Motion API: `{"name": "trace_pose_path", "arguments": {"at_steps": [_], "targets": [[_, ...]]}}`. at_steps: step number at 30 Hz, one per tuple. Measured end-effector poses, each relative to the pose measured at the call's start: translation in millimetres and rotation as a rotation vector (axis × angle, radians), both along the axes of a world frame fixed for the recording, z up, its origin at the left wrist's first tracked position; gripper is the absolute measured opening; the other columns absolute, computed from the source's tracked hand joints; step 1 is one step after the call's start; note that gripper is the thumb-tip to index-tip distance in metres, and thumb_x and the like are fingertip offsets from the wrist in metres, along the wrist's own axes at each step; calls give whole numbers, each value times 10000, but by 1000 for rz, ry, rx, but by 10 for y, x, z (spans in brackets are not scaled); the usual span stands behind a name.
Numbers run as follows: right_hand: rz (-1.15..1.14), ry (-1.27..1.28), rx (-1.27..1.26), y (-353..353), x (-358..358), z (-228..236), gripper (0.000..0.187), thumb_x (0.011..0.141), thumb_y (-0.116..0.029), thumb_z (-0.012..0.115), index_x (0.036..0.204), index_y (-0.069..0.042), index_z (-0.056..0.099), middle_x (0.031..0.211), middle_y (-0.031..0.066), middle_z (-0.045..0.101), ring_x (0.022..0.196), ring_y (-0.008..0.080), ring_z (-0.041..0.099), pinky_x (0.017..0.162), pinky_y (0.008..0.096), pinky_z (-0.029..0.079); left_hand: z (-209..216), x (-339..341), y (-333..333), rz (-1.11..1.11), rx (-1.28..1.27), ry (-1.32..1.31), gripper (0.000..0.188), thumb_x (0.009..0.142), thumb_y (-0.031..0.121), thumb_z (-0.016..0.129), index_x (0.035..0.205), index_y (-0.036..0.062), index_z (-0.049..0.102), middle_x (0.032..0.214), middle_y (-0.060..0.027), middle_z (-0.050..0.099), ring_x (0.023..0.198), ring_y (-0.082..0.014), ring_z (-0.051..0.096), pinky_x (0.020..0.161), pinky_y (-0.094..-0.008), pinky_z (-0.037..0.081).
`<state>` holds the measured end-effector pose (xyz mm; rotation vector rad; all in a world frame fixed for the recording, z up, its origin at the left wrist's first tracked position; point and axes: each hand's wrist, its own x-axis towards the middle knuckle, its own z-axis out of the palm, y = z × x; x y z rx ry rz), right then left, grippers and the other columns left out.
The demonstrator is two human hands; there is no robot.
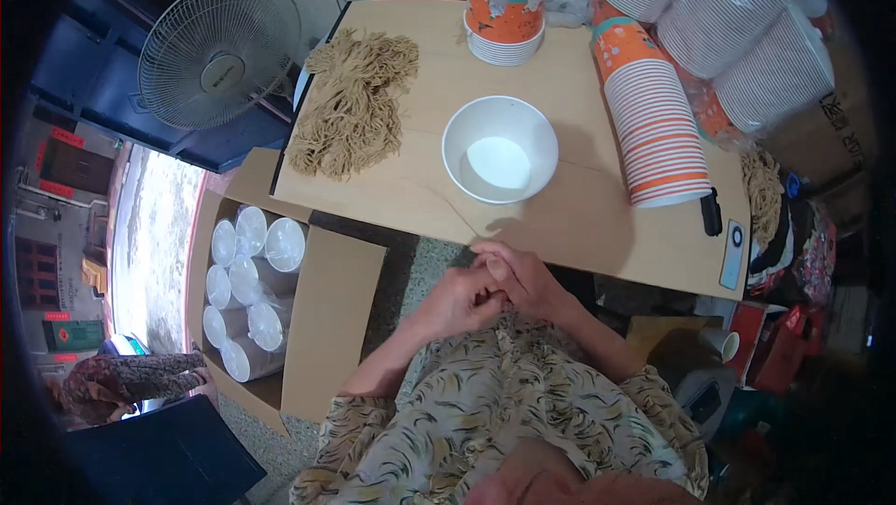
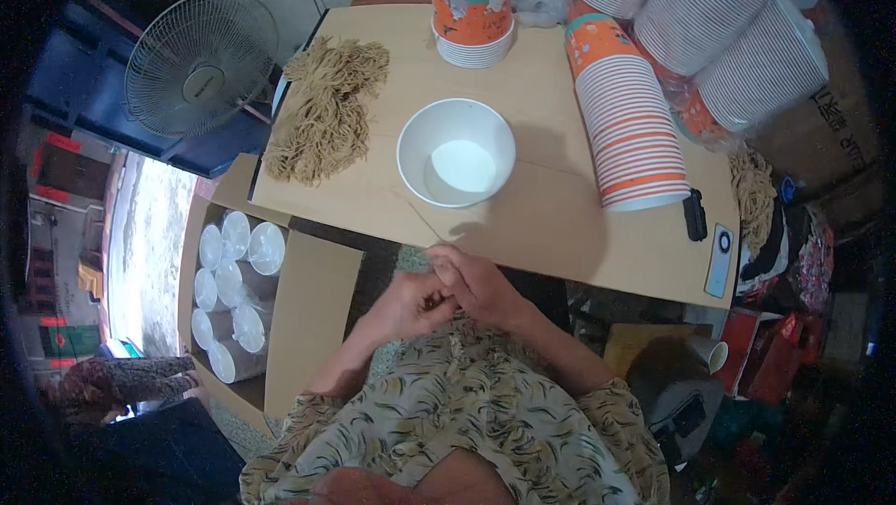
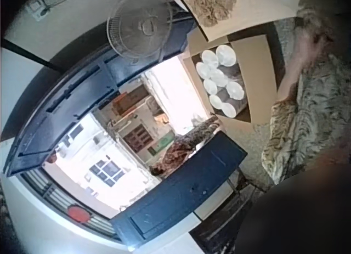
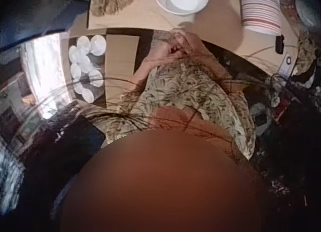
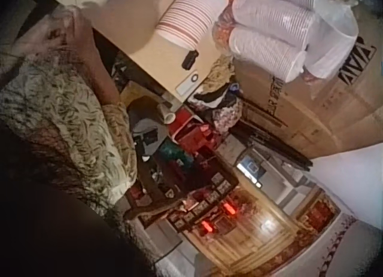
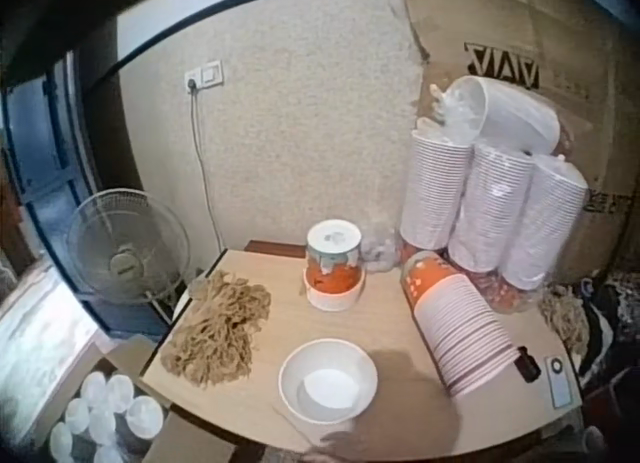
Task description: Attaching strings to paper bowls in a workshop environment.
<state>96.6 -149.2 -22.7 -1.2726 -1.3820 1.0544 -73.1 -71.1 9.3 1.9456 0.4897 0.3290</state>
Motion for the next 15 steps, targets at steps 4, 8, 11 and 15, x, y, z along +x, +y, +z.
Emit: {"name": "trace_pose_path", "arguments": {"at_steps": [4,8,11,15], "targets": [[-19,36,-49,-122,65,-115,284,1038,-236,491,1058,2,645,796,145,639,743,304,633,732,391,502,106,59,136,44,-3,23,91,842,32,722,859,-7,642,650,-65,576,562,-84,492,531,-281,458],[-151,-38,-130,-244,133,-24,193,969,-197,637,965,-6,666,703,46,590,618,125,527,597,309,450,71,126,231,-11,22,61,71,840,11,702,905,9,673,709,-102,645,582,-164,596,566,-305,498],[-186,75,-271,-307,249,73,163,928,-153,692,930,7,661,692,-18,562,638,42,470,576,253,412,96,215,287,-39,-36,60,83,871,36,725,932,-1,684,705,-77,637,621,-108,595,582,-275,493],[-355,201,-153,-375,365,-23,146,932,-134,688,899,5,658,704,-52,560,640,18,463,568,222,396,0,293,393,-49,-343,32,100,969,84,673,947,-13,669,748,40,620,667,-30,554,596,-206,470]]}}
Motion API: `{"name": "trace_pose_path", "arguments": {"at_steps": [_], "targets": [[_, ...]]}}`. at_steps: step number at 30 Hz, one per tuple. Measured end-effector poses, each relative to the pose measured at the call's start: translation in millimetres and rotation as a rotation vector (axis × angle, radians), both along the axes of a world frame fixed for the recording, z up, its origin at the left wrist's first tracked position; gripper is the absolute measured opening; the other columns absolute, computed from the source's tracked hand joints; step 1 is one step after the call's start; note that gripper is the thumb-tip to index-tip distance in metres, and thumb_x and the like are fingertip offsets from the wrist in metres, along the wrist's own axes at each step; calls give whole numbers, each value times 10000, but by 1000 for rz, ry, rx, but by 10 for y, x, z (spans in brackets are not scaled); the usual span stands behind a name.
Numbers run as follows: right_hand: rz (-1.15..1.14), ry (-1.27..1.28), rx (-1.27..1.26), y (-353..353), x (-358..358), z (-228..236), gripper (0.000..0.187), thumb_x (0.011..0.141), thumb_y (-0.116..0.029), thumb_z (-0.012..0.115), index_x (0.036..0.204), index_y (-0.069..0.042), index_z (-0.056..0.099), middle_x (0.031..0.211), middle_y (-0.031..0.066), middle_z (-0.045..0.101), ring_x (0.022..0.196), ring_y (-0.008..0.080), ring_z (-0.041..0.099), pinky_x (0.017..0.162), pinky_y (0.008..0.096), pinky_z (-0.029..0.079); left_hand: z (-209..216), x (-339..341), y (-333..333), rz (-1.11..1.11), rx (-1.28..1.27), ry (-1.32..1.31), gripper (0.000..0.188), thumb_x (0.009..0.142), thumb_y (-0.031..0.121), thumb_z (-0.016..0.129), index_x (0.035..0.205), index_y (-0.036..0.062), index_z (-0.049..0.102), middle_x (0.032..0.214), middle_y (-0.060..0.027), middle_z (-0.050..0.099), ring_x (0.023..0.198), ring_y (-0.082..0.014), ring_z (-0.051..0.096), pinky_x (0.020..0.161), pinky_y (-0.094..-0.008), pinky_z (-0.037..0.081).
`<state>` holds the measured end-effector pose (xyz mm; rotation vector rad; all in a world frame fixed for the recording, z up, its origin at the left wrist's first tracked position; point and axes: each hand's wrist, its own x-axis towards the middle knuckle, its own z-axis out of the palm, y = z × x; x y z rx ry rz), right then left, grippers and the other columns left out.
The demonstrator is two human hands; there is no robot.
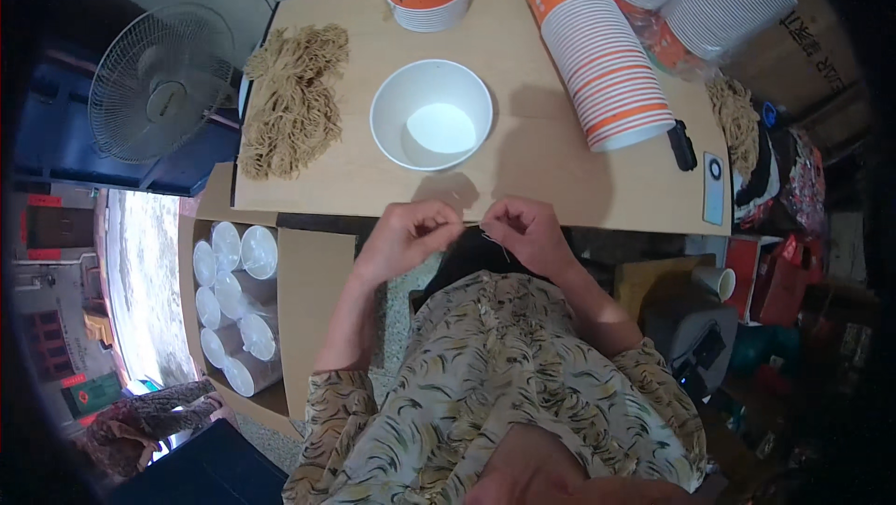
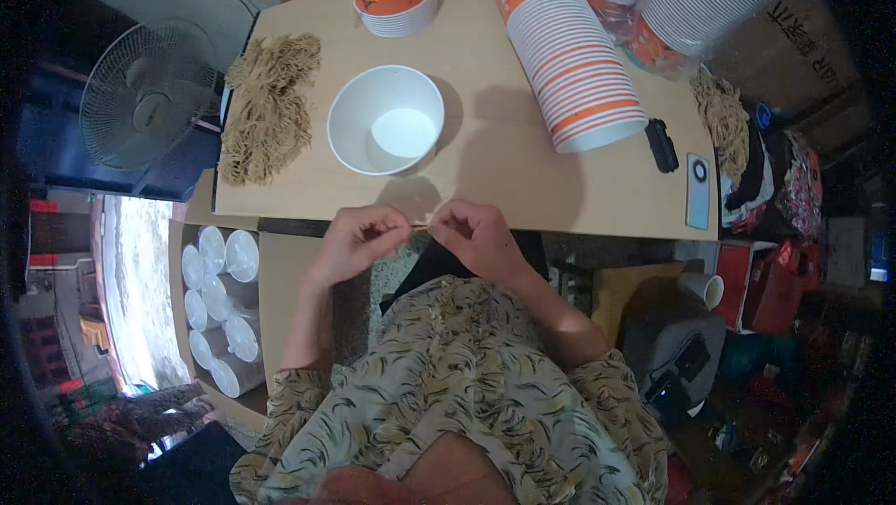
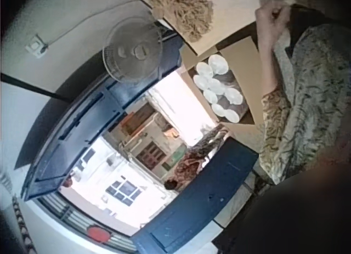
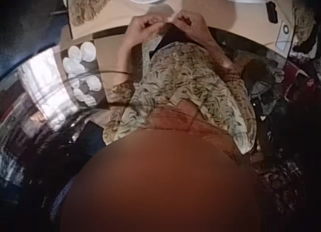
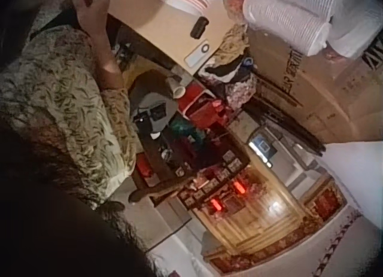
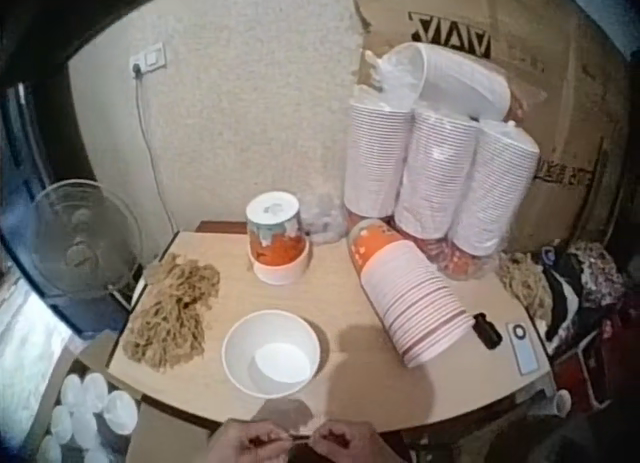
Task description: Attaching strings to paper bowls in a workshop environment.
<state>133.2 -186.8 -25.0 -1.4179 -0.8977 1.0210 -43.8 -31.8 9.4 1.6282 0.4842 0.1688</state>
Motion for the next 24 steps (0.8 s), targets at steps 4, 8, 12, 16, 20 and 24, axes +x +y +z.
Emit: {"name": "trace_pose_path", "arguments": {"at_steps": [4,8,12,16,20,24], "targets": [[35,86,5,8,104,2,123,941,-116,671,904,0,654,721,-56,562,642,13,465,565,207,386,-34,62,40,58,-222,7,141,994,156,664,1001,15,657,802,7,674,655,-29,591,564,-184,456],[78,209,-68,61,148,-22,107,956,-100,654,945,6,645,776,-45,584,666,9,494,584,200,412,-83,98,61,123,-225,117,146,988,164,674,996,18,674,792,9,676,641,-29,597,543,-182,447],[79,294,3,176,35,71,122,961,-101,654,1005,13,652,837,-31,629,724,11,547,639,199,461,-162,126,-19,148,-148,-22,119,945,112,722,956,-2,690,784,4,681,640,-42,609,565,-201,484],[99,173,72,201,62,-132,136,960,-107,661,1017,17,663,846,-29,646,745,12,559,663,198,470,-98,129,-42,211,108,21,96,901,61,751,939,-13,702,784,-13,683,642,-64,616,593,-225,511],[54,143,4,243,83,-151,131,953,-112,678,986,15,674,834,-37,643,737,7,548,652,191,461,47,132,-34,187,331,-23,100,870,44,760,945,-3,712,819,-52,689,677,-99,635,618,-254,518],[-8,133,9,319,54,-141,117,951,-109,689,965,6,679,804,-39,636,706,3,536,621,185,444,-1,116,11,221,404,-68,85,869,41,754,933,-1,715,853,-70,695,707,-129,651,641,-275,522]]}}
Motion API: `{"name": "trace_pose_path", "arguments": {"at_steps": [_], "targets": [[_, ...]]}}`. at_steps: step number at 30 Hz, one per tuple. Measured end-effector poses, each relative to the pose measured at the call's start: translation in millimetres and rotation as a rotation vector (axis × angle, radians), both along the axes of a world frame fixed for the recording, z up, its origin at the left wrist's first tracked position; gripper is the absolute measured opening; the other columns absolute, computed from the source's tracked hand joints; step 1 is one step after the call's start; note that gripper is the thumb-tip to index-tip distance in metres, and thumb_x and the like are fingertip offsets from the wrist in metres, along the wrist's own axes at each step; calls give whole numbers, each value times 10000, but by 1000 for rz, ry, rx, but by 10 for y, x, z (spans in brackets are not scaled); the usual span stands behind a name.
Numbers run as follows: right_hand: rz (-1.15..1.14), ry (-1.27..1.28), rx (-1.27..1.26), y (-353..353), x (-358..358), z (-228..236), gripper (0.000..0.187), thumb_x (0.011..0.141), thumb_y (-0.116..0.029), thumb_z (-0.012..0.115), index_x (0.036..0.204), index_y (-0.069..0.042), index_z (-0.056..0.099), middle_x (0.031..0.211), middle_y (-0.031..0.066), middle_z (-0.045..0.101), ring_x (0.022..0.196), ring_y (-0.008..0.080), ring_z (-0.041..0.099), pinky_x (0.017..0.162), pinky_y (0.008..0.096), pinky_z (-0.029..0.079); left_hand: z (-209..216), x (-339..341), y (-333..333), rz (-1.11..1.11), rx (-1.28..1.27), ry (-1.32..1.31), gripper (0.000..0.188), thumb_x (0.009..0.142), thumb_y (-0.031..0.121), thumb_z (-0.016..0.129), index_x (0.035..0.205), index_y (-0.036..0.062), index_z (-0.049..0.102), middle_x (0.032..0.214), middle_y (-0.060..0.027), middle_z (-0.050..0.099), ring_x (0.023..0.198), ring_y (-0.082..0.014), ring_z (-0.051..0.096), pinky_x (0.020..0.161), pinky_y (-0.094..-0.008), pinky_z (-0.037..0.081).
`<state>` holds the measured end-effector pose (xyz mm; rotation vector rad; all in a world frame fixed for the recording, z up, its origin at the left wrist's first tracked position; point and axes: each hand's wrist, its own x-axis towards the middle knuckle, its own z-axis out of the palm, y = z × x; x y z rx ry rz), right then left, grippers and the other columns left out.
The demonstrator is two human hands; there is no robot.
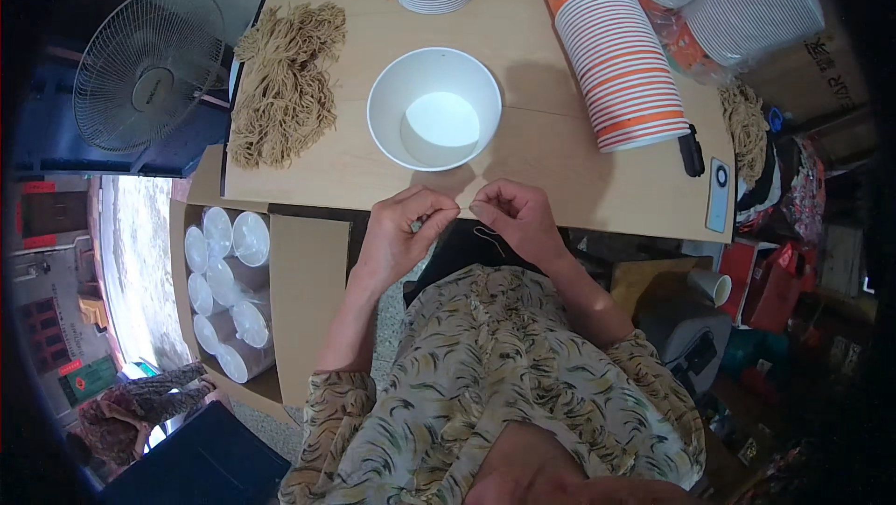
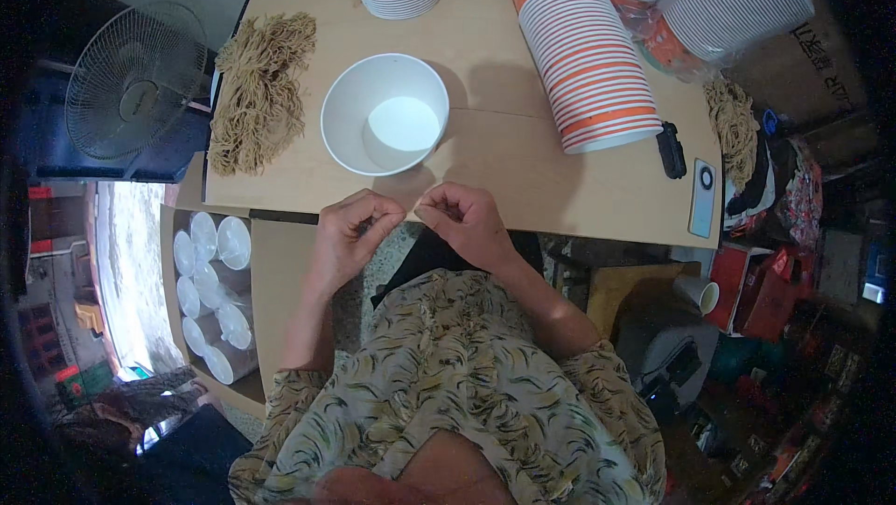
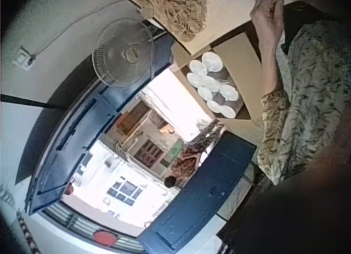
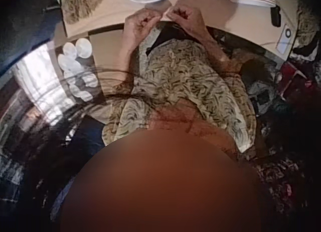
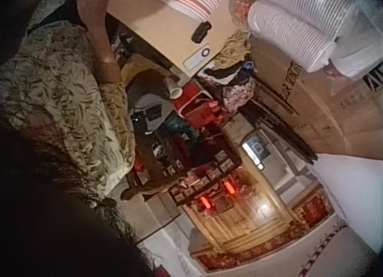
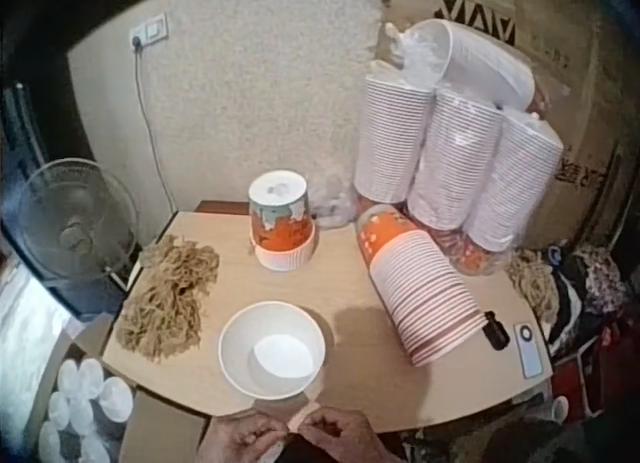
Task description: Attaching strings to paper bowls in a workshop environment.
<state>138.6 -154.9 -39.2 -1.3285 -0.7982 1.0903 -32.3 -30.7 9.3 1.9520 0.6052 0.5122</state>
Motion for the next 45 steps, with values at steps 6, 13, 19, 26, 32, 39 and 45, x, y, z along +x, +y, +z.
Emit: {"name": "trace_pose_path", "arguments": {"at_steps": [6,13,19,26,32,39,45], "targets": [[-125,38,-21,46,-50,67,100,949,-108,701,929,-14,671,753,-72,588,664,-5,487,580,172,382,-49,-69,3,-10,-173,57,101,859,49,772,924,-5,716,865,-54,702,763,-114,639,688,-264,515],[-224,-19,59,69,56,309,101,952,-108,706,947,-13,673,711,-76,569,616,-10,449,532,178,357,175,-78,341,237,234,31,289,787,30,811,1062,39,721,1201,-89,667,733,-154,682,626,-271,566],[-221,-136,133,112,31,487,60,974,-72,668,955,-18,651,714,-92,544,606,-29,421,514,163,309,-298,-102,302,140,446,40,252,787,-19,766,1023,52,712,1119,-92,678,801,-243,714,682,-337,590],[-165,-251,39,104,-45,310,124,954,-97,687,902,0,631,638,-37,574,560,3,464,494,215,369,-541,-171,-67,174,588,69,366,746,-89,680,1083,49,704,1082,-107,677,943,-282,700,746,-355,595],[-108,-332,3,97,-212,166,130,969,-101,673,915,-3,609,636,-26,580,550,14,506,479,208,388,-643,-230,-195,151,561,93,460,707,-123,643,1136,39,678,1165,-125,666,1003,-311,696,795,-378,598],[-140,-341,3,95,-268,19,149,973,-111,667,908,4,597,645,-15,589,550,27,516,478,217,398,-600,-203,-248,124,559,94,464,688,-122,625,1122,30,680,1175,-128,666,1013,-327,694,832,-392,592],[-138,-351,-9,96,-260,-2,143,967,-104,670,906,4,598,649,-14,591,551,31,517,478,217,395,-628,-187,-262,130,563,81,417,713,-106,636,1104,30,689,1152,-126,676,1000,-325,699,826,-386,594]]}}
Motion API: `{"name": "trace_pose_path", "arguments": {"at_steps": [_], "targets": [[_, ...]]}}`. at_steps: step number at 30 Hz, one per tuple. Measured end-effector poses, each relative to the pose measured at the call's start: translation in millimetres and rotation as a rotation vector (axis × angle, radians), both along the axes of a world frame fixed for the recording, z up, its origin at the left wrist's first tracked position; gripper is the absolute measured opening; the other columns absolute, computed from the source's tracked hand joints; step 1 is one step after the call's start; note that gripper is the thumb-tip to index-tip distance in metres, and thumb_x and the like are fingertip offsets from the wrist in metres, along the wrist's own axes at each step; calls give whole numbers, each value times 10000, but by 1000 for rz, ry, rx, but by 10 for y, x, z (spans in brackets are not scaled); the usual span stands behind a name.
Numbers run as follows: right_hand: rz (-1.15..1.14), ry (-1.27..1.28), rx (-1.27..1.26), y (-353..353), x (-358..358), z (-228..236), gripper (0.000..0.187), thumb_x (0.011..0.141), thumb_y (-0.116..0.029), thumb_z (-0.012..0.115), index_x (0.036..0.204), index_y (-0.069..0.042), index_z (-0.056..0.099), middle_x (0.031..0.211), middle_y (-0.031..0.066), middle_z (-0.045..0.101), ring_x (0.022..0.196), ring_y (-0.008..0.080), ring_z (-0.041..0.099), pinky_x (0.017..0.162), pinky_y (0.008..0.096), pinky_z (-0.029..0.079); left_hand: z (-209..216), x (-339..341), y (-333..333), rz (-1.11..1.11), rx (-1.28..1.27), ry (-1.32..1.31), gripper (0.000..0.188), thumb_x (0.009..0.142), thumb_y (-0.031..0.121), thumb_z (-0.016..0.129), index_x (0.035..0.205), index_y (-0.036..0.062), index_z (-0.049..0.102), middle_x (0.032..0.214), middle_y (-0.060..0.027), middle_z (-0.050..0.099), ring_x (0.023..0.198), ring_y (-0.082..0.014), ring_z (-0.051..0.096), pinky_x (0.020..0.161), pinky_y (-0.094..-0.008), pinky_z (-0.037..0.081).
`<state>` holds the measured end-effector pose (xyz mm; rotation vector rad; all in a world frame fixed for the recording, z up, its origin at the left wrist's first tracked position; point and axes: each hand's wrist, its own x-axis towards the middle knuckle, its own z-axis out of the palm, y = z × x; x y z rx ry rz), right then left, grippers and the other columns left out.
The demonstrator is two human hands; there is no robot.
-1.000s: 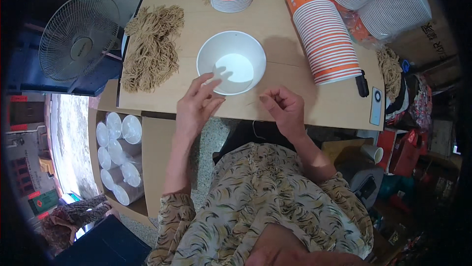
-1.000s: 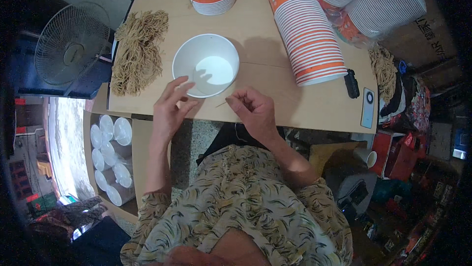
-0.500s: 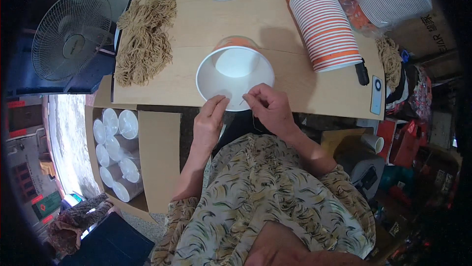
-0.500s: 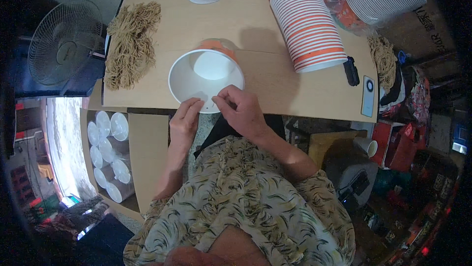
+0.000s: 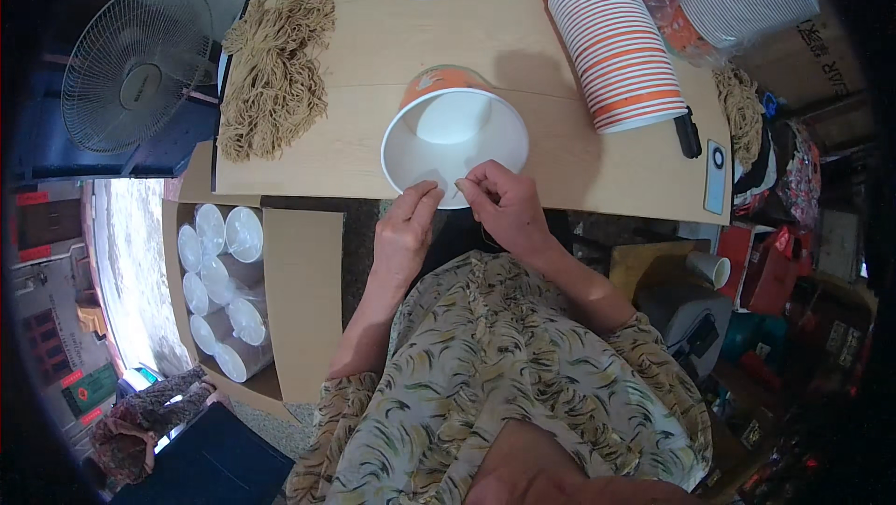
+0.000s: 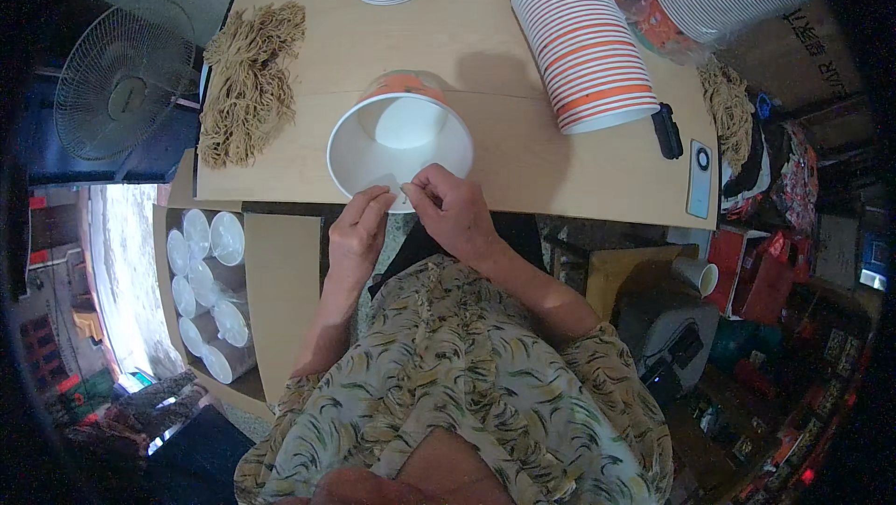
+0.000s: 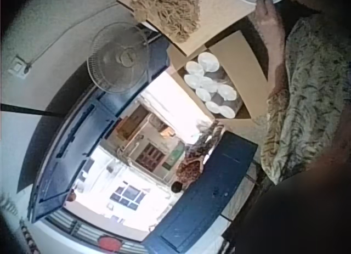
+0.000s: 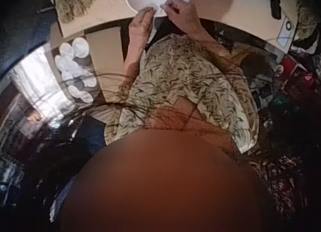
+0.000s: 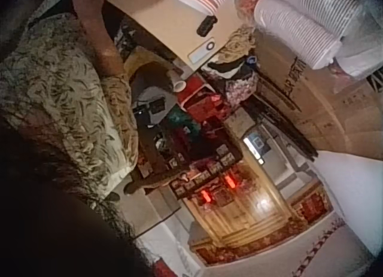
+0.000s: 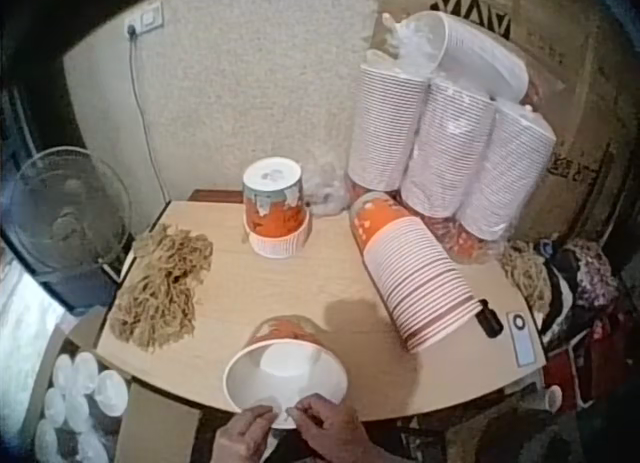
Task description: Attaching strings to paper bowls in a workshop environment.
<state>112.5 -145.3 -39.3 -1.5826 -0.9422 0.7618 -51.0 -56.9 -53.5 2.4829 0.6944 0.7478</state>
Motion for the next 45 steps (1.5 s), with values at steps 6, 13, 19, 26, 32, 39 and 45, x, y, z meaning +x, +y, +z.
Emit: {"name": "trace_pose_path", "arguments": {"at_steps": [6,13,19,26,32,39,45], "targets": [[3,-25,-30,-13,3,-21,144,963,-101,674,902,3,596,648,-18,590,550,31,516,477,221,392,43,13,-22,13,-6,-4,355,756,-83,656,1088,35,699,1131,-115,687,977,-315,706,814,-382,597],[5,-29,13,-8,-4,-114,142,966,-104,670,902,4,602,639,-21,583,545,31,510,473,225,388,16,27,-7,4,26,-26,326,775,-77,660,1079,32,698,1125,-109,688,957,-308,709,788,-377,601],[3,-209,-79,12,12,-60,171,904,-189,719,887,-40,638,690,140,660,625,311,683,542,397,512,135,85,21,-17,-1,14,259,793,-43,662,1032,49,705,1056,-73,684,896,-286,707,729,-377,598],[95,-587,-99,160,258,147,161,935,-222,656,915,-63,671,711,180,651,675,396,657,587,468,514,518,282,270,-96,-92,125,234,814,8,671,1007,118,744,997,-40,672,819,-261,707,674,-380,580],[124,-480,-87,250,471,429,164,977,-182,609,1038,-39,663,674,144,642,613,284,656,583,381,509,629,421,453,-158,-122,153,228,809,10,687,973,148,766,969,-50,677,798,-274,706,677,-398,572],[-116,-65,-106,-19,538,283,208,951,-112,686,1095,35,651,737,0,629,664,47,567,581,211,466,625,558,456,-62,-376,4,199,831,45,727,983,155,792,876,-71,699,768,-266,700,661,-365,538],[-117,276,-66,48,311,10,172,919,-98,721,1046,18,710,732,-37,604,609,17,499,516,199,375,649,629,410,-51,-468,6,267,811,-31,738,1026,119,788,819,-83,669,700,-178,664,624,-318,521]]}}
